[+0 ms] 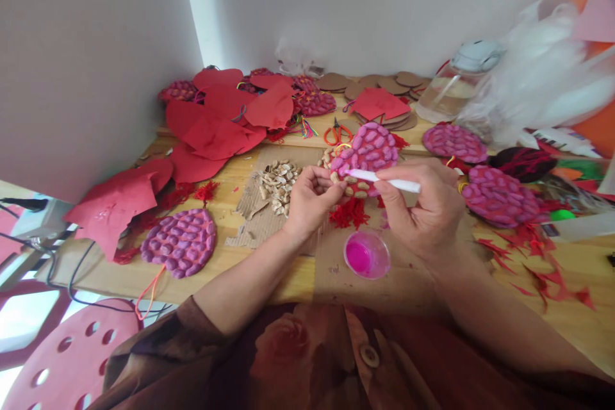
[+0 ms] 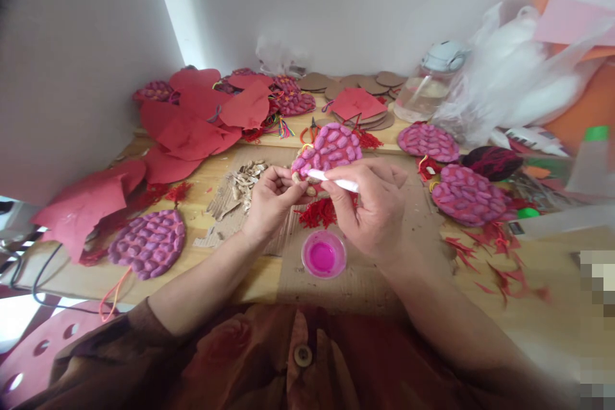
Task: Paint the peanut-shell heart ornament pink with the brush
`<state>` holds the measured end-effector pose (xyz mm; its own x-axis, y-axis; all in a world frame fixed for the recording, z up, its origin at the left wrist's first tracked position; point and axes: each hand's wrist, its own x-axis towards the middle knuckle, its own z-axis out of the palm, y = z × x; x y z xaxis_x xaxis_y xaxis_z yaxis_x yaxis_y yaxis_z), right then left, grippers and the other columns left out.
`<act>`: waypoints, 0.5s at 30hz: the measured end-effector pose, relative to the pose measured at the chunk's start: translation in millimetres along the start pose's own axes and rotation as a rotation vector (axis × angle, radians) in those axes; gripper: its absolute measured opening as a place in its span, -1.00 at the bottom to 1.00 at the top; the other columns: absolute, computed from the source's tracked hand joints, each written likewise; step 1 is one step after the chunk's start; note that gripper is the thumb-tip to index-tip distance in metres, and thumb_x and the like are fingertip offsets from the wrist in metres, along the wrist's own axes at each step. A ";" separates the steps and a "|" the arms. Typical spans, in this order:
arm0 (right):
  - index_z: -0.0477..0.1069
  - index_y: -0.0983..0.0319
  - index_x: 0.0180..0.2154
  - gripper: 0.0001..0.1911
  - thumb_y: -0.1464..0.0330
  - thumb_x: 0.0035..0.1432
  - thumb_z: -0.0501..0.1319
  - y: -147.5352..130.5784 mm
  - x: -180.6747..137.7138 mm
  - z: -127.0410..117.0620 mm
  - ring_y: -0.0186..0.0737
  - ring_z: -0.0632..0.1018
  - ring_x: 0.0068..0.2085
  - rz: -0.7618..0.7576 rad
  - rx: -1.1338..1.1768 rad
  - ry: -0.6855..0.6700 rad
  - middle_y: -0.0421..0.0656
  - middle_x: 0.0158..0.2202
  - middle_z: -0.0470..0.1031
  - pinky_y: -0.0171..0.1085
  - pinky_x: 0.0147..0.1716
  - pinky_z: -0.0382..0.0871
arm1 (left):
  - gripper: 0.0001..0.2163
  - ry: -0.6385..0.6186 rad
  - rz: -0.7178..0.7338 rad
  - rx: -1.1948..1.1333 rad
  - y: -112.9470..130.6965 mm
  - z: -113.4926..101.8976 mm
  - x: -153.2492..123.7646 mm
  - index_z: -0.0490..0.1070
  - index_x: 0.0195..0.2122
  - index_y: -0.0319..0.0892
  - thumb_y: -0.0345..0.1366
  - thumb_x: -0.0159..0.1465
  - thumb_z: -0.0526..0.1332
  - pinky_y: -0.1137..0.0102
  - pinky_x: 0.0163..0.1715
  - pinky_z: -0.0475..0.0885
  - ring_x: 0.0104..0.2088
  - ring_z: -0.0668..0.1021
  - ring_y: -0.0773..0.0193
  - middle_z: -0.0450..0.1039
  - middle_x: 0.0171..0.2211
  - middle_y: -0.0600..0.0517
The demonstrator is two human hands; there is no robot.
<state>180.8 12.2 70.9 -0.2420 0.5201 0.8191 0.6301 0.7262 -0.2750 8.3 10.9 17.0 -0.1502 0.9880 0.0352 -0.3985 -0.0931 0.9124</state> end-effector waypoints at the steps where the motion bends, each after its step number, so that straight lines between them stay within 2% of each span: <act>1: 0.52 0.15 -0.19 -0.92 0.36 0.24 0.33 0.4 -0.1 -0.1 -0.13 0.63 -0.20 0.014 0.006 0.010 -0.17 -0.29 0.63 -0.10 -0.14 0.41 | -0.60 0.001 0.000 0.002 -0.4 -0.1 -0.1 0.31 -0.27 -0.17 -0.20 0.06 0.52 0.39 -0.39 0.65 -0.46 0.62 0.34 0.50 -0.45 0.13; 15: 0.52 0.17 -0.21 -0.93 0.36 0.23 0.33 0.1 0.5 0.3 -0.13 0.63 -0.21 -0.012 0.029 0.008 -0.16 -0.31 0.63 -0.09 -0.13 0.42 | -0.60 -0.013 0.002 0.049 -1.8 -1.9 1.1 0.29 -0.26 -0.15 -0.21 0.06 0.51 0.42 -0.40 0.62 -0.45 0.63 0.32 0.50 -0.46 0.12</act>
<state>180.4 12.7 71.2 -0.2430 0.5076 0.8266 0.6056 0.7451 -0.2795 7.2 12.0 14.6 -0.1394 0.9894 0.0417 -0.3534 -0.0890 0.9312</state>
